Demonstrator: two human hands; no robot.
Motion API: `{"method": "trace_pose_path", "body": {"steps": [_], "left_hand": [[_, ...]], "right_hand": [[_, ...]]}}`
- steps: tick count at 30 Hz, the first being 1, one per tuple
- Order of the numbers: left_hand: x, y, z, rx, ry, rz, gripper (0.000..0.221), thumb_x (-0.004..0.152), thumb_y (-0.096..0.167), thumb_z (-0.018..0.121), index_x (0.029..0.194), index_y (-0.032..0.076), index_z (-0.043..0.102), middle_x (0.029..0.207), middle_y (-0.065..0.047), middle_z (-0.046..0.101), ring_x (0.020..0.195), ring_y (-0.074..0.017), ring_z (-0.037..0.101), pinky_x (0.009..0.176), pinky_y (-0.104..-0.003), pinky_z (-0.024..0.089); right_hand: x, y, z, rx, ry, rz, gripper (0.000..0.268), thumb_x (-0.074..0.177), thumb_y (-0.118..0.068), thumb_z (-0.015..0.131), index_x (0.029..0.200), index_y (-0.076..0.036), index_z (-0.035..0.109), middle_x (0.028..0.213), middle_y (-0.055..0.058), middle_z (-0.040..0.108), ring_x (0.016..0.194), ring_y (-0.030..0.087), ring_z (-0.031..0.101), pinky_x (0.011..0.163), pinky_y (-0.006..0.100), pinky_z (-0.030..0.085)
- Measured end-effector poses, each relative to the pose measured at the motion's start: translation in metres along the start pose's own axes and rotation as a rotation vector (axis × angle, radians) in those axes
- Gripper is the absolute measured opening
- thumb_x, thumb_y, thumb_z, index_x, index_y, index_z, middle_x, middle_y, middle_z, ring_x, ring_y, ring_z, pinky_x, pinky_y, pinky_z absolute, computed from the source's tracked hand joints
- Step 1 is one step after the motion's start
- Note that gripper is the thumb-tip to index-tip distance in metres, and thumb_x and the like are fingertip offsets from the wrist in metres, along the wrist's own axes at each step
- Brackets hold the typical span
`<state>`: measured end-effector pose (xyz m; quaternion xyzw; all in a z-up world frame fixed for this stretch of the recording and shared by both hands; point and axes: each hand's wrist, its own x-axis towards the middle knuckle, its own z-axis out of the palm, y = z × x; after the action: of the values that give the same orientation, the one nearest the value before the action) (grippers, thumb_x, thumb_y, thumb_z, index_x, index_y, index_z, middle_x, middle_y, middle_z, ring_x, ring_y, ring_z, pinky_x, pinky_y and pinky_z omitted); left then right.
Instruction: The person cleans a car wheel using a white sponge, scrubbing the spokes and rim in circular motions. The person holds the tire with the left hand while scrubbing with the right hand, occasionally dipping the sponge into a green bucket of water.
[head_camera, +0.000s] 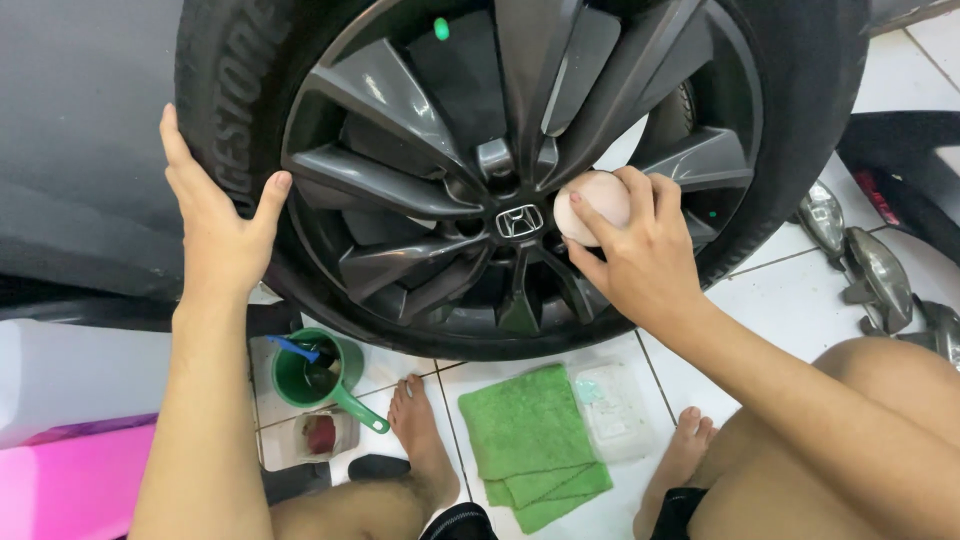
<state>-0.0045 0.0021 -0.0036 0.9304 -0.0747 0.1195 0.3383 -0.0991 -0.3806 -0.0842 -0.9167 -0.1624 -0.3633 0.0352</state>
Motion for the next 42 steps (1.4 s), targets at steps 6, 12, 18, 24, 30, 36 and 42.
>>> {"method": "trace_pose_path", "body": {"steps": [6,12,18,24,30,36,42], "left_hand": [[0.003,0.002,0.001,-0.009,0.001,0.018,0.088,0.11,0.036,0.068,0.161,0.021,-0.002,0.162,-0.03,0.024,0.15,-0.049,0.033,0.115,-0.061,0.033],[0.002,-0.004,0.002,-0.024,0.009,0.019,0.089,0.109,0.037,0.069,0.16,0.021,-0.001,0.164,-0.027,0.024,0.152,-0.0446,0.031,0.116,-0.059,0.034],[0.002,-0.005,0.002,-0.01,0.015,0.022,0.088,0.11,0.036,0.069,0.161,0.023,-0.001,0.165,-0.027,0.024,0.152,-0.0464,0.032,0.116,-0.061,0.032],[0.001,-0.009,0.0,-0.023,0.006,0.049,0.088,0.112,0.037,0.069,0.161,0.022,-0.004,0.163,-0.029,0.025,0.151,-0.0473,0.034,0.118,-0.059,0.032],[0.003,-0.01,0.004,-0.025,0.013,0.059,0.089,0.111,0.038,0.069,0.161,0.02,-0.002,0.166,-0.03,0.02,0.155,-0.0463,0.029,0.12,-0.059,0.03],[0.002,-0.01,0.003,-0.001,0.017,0.073,0.089,0.111,0.046,0.067,0.161,0.022,-0.003,0.163,-0.03,0.025,0.151,-0.0475,0.033,0.114,-0.062,0.035],[0.002,0.0,-0.001,-0.009,-0.012,0.024,0.089,0.107,0.049,0.065,0.16,0.023,-0.002,0.165,-0.027,0.022,0.151,-0.0467,0.031,0.113,-0.063,0.035]], "right_hand": [[0.0,0.007,0.012,0.089,-0.002,-0.045,0.036,0.089,-0.018,0.083,0.119,-0.007,0.066,0.115,0.023,0.059,0.094,0.037,0.053,0.084,0.043,0.054],[0.025,-0.01,-0.002,-0.203,-0.01,-0.305,0.011,0.104,-0.006,0.054,0.099,-0.004,0.064,0.1,0.009,0.063,0.084,0.02,0.051,0.082,0.032,0.047],[0.019,-0.017,0.019,0.065,-0.035,-0.021,0.013,0.107,-0.013,0.065,0.102,-0.003,0.072,0.105,0.01,0.06,0.095,0.028,0.054,0.087,0.035,0.051],[0.017,-0.018,0.029,-0.097,-0.109,0.07,0.024,0.106,-0.025,0.067,0.088,-0.008,0.07,0.099,0.015,0.056,0.087,0.031,0.05,0.08,0.037,0.048],[0.019,-0.006,0.039,0.283,-0.232,0.193,0.024,0.103,-0.012,0.065,0.084,0.0,0.073,0.065,0.004,0.052,0.08,0.03,0.047,0.07,0.044,0.046],[0.018,0.004,0.032,0.331,-0.281,0.187,0.02,0.103,-0.018,0.069,0.097,-0.001,0.079,0.086,0.014,0.046,0.083,0.035,0.05,0.075,0.046,0.05],[0.021,0.003,0.003,0.082,-0.244,-0.037,0.015,0.096,0.0,0.058,0.094,-0.013,0.066,0.101,0.013,0.051,0.086,0.031,0.045,0.082,0.039,0.046]]}}
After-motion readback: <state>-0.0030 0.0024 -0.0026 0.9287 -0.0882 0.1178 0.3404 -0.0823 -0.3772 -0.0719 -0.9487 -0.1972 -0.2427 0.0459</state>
